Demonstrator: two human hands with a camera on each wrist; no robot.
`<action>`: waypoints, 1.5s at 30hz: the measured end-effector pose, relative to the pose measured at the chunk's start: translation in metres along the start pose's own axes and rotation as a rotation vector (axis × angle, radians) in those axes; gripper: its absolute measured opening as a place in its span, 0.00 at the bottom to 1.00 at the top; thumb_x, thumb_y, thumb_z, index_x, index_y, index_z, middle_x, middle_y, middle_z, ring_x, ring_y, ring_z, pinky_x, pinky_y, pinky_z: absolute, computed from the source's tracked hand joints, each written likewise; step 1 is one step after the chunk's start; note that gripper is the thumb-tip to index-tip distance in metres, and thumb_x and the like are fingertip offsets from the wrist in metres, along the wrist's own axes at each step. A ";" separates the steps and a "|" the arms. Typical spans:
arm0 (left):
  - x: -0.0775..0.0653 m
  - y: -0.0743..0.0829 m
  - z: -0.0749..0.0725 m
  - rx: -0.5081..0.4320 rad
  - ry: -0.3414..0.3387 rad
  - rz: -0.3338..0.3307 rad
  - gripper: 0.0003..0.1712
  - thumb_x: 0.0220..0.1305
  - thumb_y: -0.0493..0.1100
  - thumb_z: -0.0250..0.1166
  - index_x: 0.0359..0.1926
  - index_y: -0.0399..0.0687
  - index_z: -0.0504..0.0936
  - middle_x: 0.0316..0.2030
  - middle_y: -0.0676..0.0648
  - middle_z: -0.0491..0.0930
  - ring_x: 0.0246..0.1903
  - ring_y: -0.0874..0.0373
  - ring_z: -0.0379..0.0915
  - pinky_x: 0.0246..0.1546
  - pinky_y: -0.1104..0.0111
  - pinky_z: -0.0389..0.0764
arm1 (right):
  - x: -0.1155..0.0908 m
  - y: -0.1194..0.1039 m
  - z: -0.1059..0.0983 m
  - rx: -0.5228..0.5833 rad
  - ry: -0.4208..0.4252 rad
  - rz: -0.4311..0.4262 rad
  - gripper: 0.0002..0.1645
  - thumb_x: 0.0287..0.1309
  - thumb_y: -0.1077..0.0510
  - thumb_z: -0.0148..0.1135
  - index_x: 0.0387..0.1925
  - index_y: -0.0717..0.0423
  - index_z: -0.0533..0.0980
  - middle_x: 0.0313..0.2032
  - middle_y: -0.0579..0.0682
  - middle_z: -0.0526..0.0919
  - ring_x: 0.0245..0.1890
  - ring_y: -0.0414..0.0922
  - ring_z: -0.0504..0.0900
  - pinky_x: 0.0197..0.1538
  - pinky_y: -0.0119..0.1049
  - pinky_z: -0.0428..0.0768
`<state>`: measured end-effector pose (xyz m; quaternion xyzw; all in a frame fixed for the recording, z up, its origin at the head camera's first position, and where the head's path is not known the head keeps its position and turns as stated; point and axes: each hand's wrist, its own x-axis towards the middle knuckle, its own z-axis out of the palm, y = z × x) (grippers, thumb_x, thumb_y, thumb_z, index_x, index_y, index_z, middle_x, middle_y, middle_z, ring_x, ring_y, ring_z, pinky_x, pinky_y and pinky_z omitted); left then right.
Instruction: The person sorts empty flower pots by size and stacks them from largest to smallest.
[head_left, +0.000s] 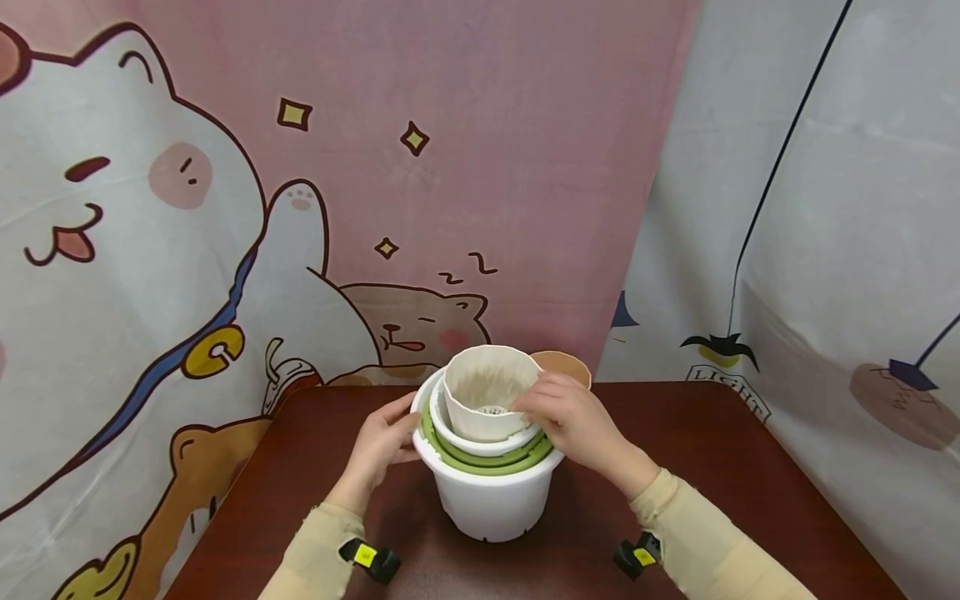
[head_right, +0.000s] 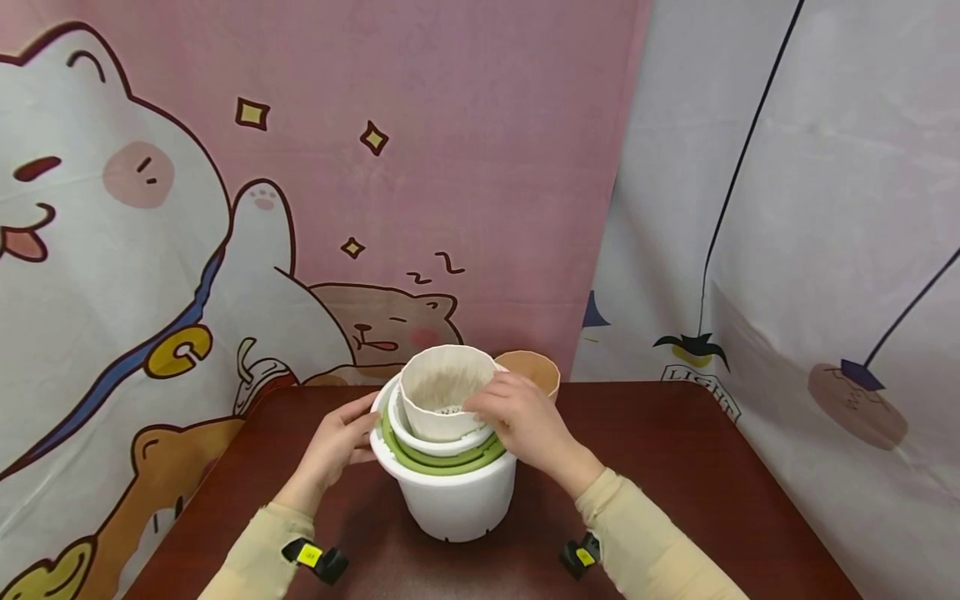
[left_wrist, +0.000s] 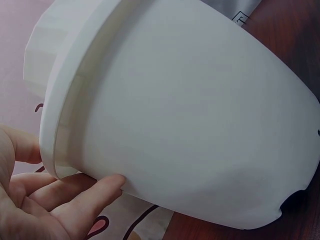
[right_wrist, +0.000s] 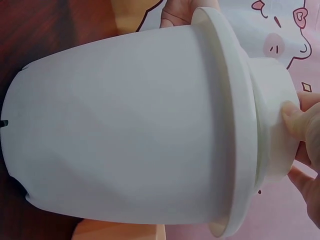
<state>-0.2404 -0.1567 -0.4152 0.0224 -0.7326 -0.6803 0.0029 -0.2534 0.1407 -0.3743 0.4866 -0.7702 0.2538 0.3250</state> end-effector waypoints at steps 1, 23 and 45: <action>0.000 0.000 0.000 0.000 0.000 0.001 0.25 0.70 0.38 0.59 0.67 0.41 0.73 0.51 0.35 0.80 0.34 0.49 0.84 0.31 0.55 0.86 | 0.000 0.000 0.001 0.001 -0.003 0.002 0.19 0.45 0.73 0.72 0.37 0.50 0.85 0.34 0.42 0.84 0.40 0.42 0.81 0.59 0.56 0.74; -0.001 -0.002 0.000 -0.004 -0.009 0.008 0.25 0.71 0.38 0.58 0.67 0.40 0.73 0.52 0.35 0.80 0.35 0.49 0.84 0.31 0.55 0.86 | -0.004 -0.002 0.005 0.028 -0.115 0.070 0.18 0.47 0.71 0.73 0.37 0.47 0.85 0.34 0.39 0.84 0.41 0.41 0.80 0.58 0.46 0.76; 0.001 -0.001 0.000 -0.001 0.002 0.003 0.25 0.70 0.38 0.59 0.67 0.43 0.74 0.50 0.37 0.80 0.34 0.49 0.84 0.31 0.56 0.87 | -0.010 -0.001 -0.003 0.062 -0.088 0.169 0.22 0.50 0.62 0.76 0.50 0.52 0.83 0.48 0.43 0.85 0.51 0.45 0.79 0.56 0.45 0.77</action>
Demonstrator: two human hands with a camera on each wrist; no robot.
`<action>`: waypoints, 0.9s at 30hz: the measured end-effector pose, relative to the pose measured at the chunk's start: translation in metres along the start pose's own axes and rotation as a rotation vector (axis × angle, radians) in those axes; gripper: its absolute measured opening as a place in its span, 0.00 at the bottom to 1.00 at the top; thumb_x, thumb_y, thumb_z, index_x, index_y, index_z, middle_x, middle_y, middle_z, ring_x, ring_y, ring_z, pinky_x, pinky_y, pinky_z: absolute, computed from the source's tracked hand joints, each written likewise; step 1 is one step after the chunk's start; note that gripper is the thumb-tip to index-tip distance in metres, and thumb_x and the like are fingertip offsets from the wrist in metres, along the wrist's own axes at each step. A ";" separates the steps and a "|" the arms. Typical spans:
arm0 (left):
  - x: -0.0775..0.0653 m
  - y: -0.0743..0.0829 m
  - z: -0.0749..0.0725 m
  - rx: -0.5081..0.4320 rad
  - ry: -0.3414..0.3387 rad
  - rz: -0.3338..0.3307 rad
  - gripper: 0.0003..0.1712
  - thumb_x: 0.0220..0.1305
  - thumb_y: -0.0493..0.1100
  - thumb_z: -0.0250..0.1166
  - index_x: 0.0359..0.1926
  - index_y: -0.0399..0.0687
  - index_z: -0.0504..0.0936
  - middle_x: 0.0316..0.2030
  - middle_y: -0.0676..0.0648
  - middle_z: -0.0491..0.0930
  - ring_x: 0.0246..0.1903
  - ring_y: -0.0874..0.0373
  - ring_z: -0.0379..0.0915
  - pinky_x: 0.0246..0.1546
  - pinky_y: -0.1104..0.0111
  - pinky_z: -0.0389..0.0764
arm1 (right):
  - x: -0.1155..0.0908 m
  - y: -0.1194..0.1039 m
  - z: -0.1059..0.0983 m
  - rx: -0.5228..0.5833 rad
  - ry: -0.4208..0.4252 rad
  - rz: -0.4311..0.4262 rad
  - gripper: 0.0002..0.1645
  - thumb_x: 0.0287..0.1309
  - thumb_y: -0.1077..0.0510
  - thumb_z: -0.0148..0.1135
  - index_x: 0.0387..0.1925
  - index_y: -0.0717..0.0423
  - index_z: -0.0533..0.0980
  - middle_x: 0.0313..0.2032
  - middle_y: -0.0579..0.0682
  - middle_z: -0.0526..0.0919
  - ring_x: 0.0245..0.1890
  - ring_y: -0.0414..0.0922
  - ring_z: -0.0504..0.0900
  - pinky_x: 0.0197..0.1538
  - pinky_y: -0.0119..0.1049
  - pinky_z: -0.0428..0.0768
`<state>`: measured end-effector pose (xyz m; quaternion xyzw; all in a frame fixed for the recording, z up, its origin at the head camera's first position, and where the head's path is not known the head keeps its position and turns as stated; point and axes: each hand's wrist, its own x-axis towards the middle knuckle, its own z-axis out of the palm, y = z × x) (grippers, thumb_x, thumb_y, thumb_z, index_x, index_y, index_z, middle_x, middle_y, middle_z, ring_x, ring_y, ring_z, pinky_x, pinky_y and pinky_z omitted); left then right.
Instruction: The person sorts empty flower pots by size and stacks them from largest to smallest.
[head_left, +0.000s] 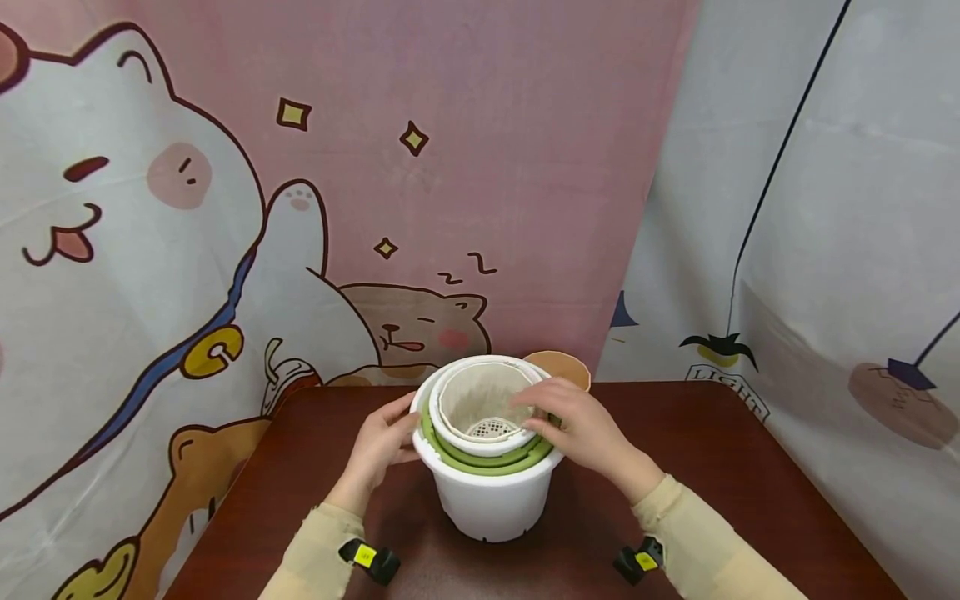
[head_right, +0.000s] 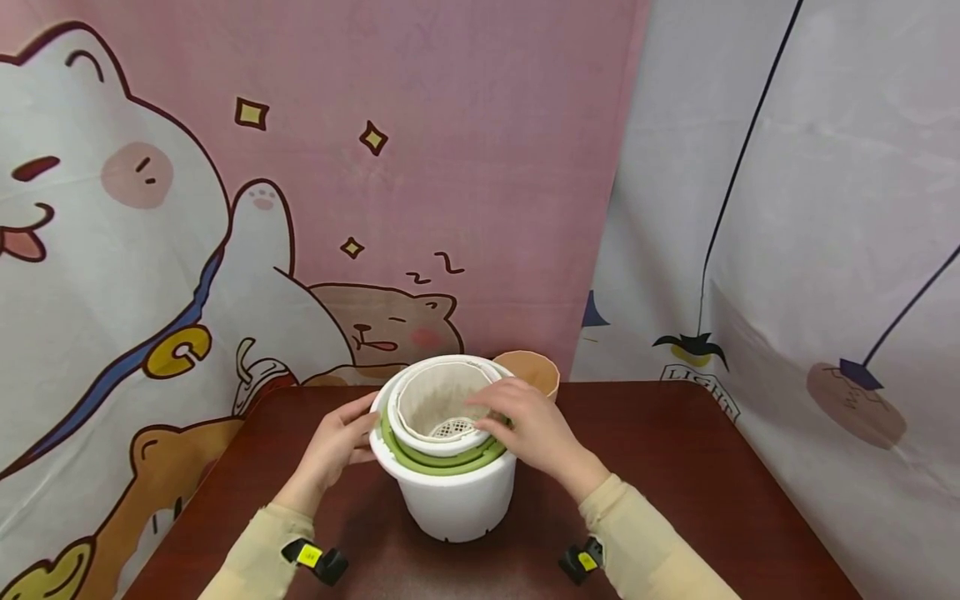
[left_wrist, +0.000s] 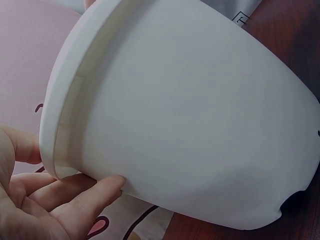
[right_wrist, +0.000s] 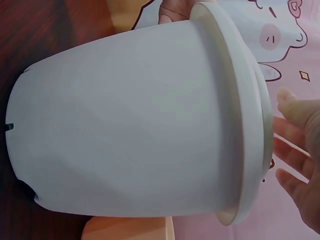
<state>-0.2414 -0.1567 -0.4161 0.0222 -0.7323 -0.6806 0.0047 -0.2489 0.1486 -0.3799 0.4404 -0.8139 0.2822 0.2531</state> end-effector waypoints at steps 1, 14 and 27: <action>0.000 0.000 0.000 -0.001 -0.001 -0.001 0.25 0.70 0.38 0.59 0.67 0.43 0.74 0.50 0.37 0.80 0.34 0.49 0.84 0.31 0.56 0.87 | -0.001 0.000 -0.001 0.003 0.010 0.013 0.23 0.50 0.62 0.76 0.50 0.53 0.83 0.48 0.43 0.84 0.52 0.46 0.79 0.57 0.46 0.76; -0.002 0.001 0.000 -0.002 -0.001 -0.008 0.25 0.70 0.38 0.58 0.67 0.42 0.73 0.51 0.36 0.80 0.34 0.50 0.84 0.31 0.56 0.87 | -0.015 0.009 -0.010 -0.019 0.166 0.140 0.24 0.49 0.63 0.76 0.50 0.57 0.81 0.46 0.47 0.84 0.49 0.47 0.80 0.51 0.49 0.79; 0.000 0.001 0.001 0.001 0.007 -0.012 0.26 0.70 0.38 0.59 0.68 0.43 0.73 0.52 0.37 0.79 0.34 0.51 0.84 0.31 0.56 0.87 | -0.038 0.026 -0.010 -0.056 0.254 0.250 0.24 0.50 0.65 0.75 0.51 0.58 0.80 0.48 0.51 0.83 0.52 0.52 0.77 0.54 0.51 0.75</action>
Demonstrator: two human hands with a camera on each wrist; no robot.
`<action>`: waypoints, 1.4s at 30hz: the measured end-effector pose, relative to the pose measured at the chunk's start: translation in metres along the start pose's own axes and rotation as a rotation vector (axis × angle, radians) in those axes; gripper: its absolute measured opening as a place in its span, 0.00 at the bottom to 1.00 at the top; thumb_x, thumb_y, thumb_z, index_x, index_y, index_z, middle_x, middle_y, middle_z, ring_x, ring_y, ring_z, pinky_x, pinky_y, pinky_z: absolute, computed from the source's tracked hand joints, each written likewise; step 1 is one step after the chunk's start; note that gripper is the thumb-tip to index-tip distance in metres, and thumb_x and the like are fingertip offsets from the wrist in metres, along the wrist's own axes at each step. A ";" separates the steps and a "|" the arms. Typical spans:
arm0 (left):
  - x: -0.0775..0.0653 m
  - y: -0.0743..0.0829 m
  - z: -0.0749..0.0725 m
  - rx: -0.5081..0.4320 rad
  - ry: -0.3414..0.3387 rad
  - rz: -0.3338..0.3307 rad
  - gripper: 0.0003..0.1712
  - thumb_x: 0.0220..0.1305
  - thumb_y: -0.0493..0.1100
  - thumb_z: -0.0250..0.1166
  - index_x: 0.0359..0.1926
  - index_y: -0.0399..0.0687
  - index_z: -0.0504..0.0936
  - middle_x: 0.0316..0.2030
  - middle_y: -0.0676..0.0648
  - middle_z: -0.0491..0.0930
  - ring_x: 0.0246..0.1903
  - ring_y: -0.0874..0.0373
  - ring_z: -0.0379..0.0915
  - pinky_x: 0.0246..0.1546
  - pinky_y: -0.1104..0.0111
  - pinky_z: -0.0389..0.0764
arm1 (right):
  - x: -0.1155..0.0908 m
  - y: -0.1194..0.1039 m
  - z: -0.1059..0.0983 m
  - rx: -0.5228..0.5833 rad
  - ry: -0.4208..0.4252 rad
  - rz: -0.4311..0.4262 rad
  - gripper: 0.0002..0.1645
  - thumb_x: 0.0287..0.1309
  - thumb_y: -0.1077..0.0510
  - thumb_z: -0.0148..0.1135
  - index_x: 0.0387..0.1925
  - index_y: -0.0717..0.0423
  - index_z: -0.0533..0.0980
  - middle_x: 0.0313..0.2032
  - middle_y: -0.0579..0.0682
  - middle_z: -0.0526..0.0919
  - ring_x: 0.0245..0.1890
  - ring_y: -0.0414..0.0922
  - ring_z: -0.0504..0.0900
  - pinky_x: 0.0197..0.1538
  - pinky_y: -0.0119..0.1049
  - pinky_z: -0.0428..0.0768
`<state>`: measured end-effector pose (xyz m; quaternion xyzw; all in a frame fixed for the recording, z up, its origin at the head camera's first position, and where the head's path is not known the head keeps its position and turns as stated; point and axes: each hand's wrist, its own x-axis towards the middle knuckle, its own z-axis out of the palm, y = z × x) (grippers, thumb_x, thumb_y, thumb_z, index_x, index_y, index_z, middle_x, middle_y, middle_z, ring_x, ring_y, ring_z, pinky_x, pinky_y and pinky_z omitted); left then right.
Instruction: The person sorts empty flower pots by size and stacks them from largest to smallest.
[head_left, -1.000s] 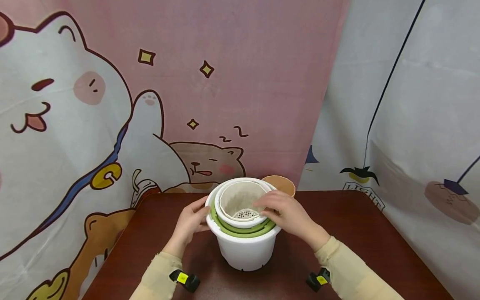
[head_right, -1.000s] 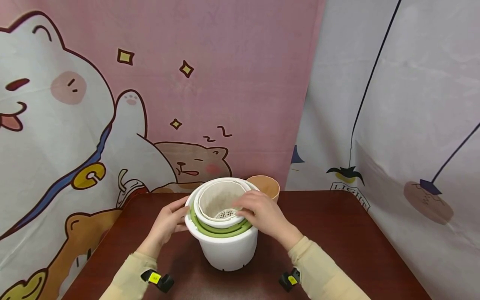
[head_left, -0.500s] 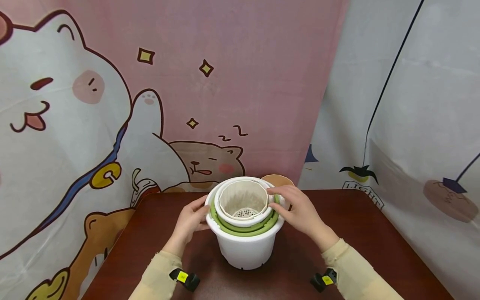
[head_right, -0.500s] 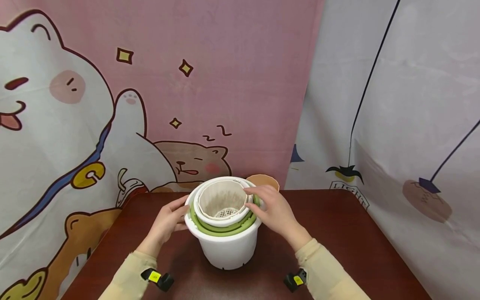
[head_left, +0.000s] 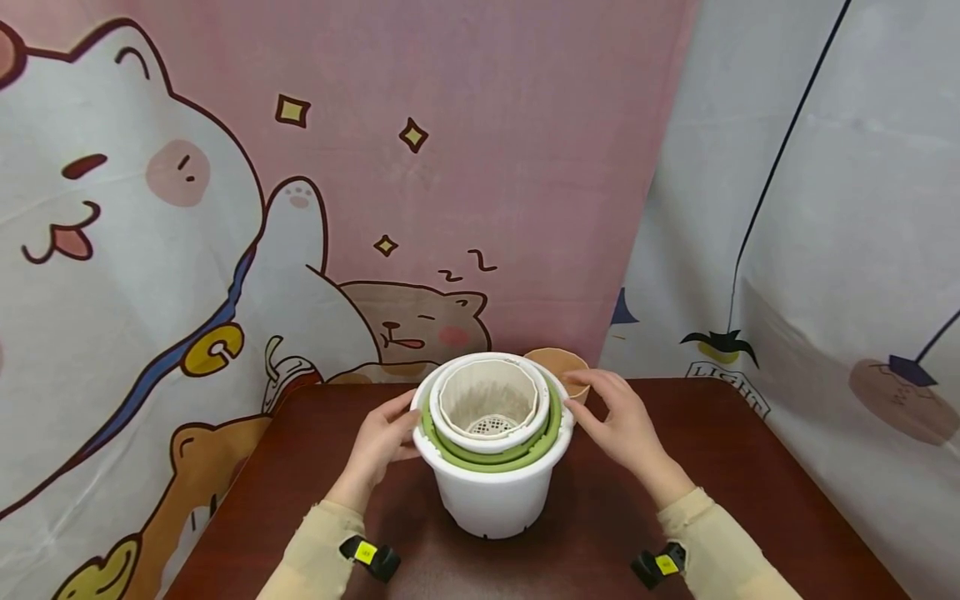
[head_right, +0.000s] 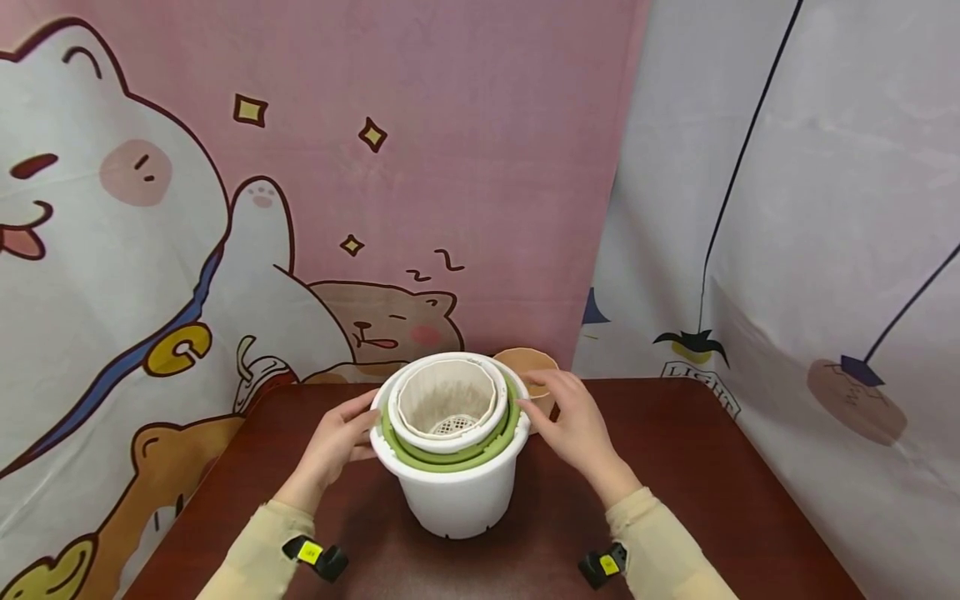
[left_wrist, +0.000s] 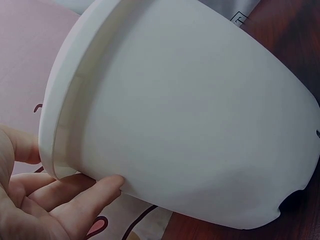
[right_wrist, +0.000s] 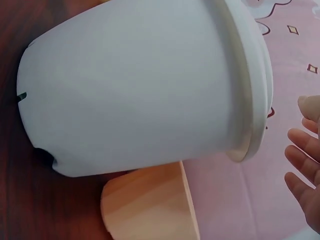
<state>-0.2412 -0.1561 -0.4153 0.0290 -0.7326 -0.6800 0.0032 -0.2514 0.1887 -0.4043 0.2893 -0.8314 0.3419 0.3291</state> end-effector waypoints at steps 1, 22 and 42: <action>0.000 0.000 0.000 0.000 0.000 0.000 0.26 0.70 0.38 0.59 0.68 0.43 0.73 0.52 0.37 0.80 0.34 0.51 0.84 0.31 0.56 0.87 | -0.001 0.002 0.000 -0.001 0.005 0.005 0.24 0.50 0.66 0.75 0.51 0.58 0.80 0.48 0.51 0.83 0.52 0.52 0.77 0.54 0.51 0.74; -0.002 0.001 0.000 0.004 -0.007 0.012 0.26 0.70 0.38 0.59 0.68 0.41 0.72 0.51 0.35 0.80 0.33 0.51 0.84 0.31 0.57 0.87 | -0.012 0.038 -0.001 -0.090 0.013 0.116 0.23 0.54 0.65 0.72 0.52 0.63 0.78 0.47 0.58 0.82 0.51 0.57 0.76 0.55 0.57 0.73; 0.000 -0.001 0.001 0.005 0.003 0.012 0.25 0.70 0.38 0.59 0.67 0.42 0.74 0.50 0.36 0.80 0.33 0.50 0.84 0.31 0.56 0.87 | -0.006 0.068 0.014 -0.213 -0.211 0.177 0.31 0.53 0.59 0.74 0.58 0.63 0.76 0.54 0.61 0.79 0.57 0.60 0.73 0.59 0.59 0.73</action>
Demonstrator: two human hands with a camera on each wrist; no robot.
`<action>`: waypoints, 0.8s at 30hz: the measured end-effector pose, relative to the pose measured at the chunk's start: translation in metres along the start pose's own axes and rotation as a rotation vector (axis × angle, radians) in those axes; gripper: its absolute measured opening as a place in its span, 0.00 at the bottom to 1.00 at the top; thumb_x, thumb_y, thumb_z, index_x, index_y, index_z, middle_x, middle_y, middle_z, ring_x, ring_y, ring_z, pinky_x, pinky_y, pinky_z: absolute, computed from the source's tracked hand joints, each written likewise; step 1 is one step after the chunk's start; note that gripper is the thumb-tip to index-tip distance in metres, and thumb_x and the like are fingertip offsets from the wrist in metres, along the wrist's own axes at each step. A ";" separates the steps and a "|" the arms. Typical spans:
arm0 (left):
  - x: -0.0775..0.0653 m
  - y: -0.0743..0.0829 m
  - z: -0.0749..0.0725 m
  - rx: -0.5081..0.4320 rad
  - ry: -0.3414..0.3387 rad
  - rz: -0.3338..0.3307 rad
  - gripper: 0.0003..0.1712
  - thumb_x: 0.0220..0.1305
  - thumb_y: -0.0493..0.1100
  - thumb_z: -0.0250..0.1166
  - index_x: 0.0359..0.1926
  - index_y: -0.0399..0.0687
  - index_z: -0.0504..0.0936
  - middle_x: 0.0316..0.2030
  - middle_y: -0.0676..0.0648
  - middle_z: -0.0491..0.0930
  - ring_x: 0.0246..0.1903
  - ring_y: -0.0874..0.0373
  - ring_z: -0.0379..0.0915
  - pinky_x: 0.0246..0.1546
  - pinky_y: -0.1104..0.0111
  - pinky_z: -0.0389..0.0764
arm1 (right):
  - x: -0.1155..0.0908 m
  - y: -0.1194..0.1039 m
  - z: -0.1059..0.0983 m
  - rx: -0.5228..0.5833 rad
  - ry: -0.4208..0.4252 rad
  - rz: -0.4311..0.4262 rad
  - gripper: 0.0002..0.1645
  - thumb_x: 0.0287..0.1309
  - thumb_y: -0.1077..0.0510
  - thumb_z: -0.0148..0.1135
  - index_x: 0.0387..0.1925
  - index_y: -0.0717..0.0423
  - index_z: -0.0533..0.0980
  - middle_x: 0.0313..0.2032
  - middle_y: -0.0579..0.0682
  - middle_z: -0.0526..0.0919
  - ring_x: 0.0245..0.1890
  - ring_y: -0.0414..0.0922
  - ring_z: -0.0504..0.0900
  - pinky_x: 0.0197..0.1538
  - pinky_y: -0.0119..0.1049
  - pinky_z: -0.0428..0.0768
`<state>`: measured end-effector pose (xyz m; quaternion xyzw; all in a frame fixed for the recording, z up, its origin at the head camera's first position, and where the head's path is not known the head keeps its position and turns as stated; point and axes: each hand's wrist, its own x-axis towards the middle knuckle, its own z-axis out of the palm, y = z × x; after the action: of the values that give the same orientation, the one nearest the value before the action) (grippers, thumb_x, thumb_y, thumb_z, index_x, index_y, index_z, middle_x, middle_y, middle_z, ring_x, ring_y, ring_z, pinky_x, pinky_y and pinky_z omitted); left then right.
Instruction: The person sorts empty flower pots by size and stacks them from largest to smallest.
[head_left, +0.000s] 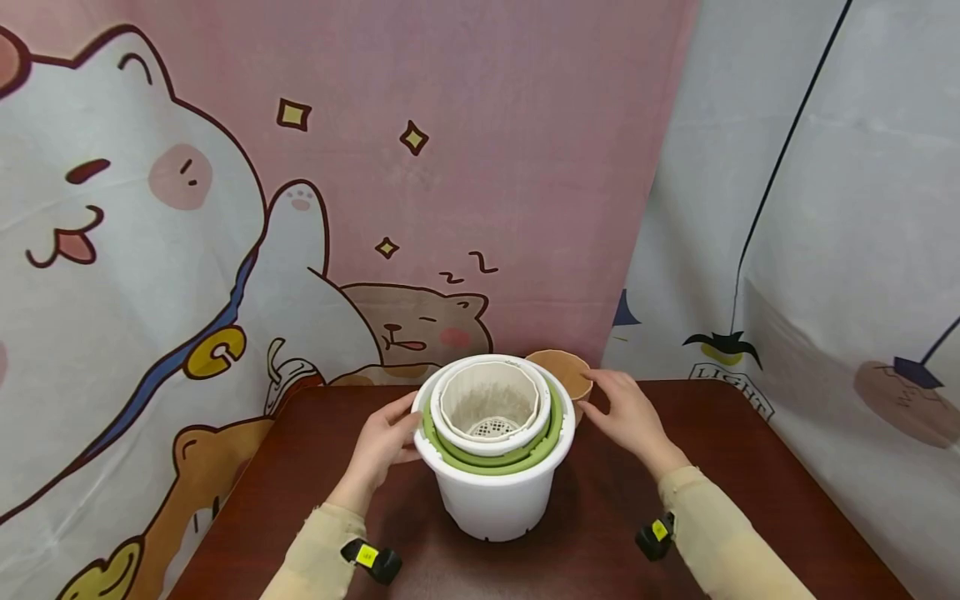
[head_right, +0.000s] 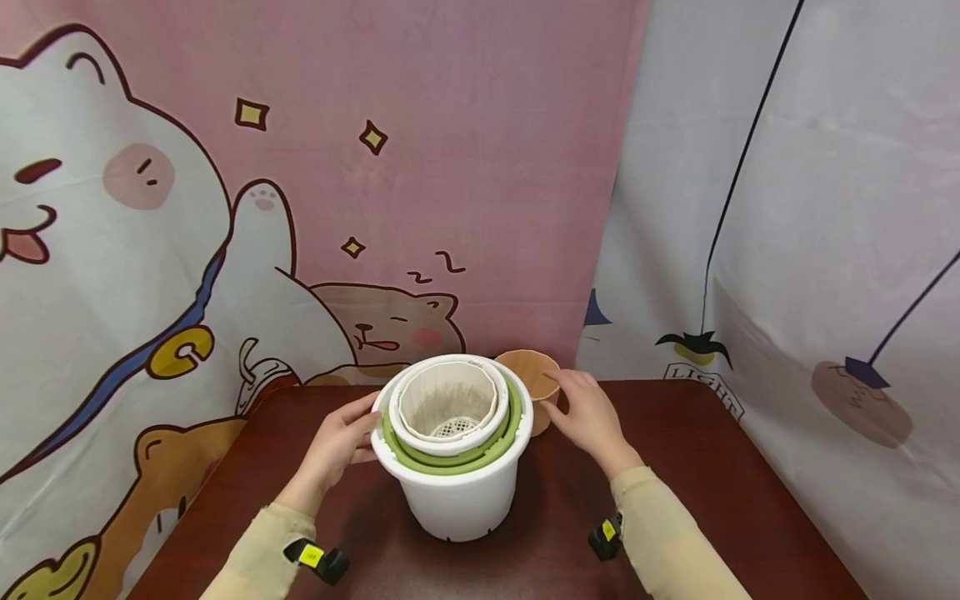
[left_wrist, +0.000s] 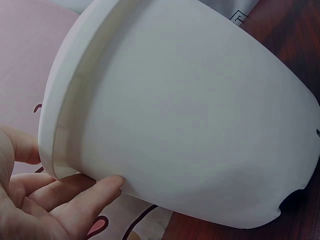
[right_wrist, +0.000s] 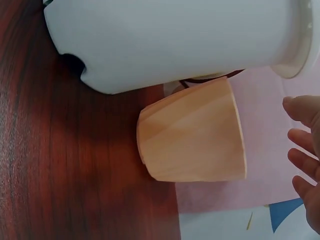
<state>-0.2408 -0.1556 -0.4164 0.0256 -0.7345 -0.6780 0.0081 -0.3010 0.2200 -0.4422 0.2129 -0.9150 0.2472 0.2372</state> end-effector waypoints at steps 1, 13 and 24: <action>0.000 0.000 0.000 -0.001 -0.001 0.000 0.25 0.70 0.38 0.59 0.67 0.42 0.74 0.50 0.36 0.80 0.33 0.50 0.84 0.31 0.56 0.87 | 0.001 0.002 0.002 -0.007 -0.005 -0.008 0.32 0.53 0.58 0.75 0.59 0.62 0.76 0.54 0.61 0.79 0.57 0.59 0.73 0.59 0.58 0.74; 0.000 0.000 0.000 -0.017 -0.020 0.012 0.26 0.70 0.38 0.59 0.67 0.41 0.73 0.51 0.35 0.80 0.33 0.50 0.84 0.31 0.56 0.87 | 0.009 0.012 0.015 -0.068 -0.078 -0.097 0.35 0.50 0.56 0.76 0.61 0.57 0.76 0.55 0.56 0.81 0.56 0.56 0.75 0.59 0.55 0.74; 0.001 -0.001 0.000 -0.013 -0.010 0.011 0.25 0.70 0.38 0.59 0.67 0.42 0.73 0.50 0.36 0.81 0.33 0.50 0.84 0.31 0.56 0.87 | 0.014 0.014 0.027 -0.065 -0.131 -0.149 0.36 0.47 0.57 0.78 0.60 0.51 0.76 0.55 0.52 0.81 0.57 0.53 0.76 0.60 0.57 0.73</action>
<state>-0.2419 -0.1562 -0.4178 0.0181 -0.7302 -0.6829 0.0081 -0.3281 0.2117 -0.4603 0.2883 -0.9177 0.1845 0.2014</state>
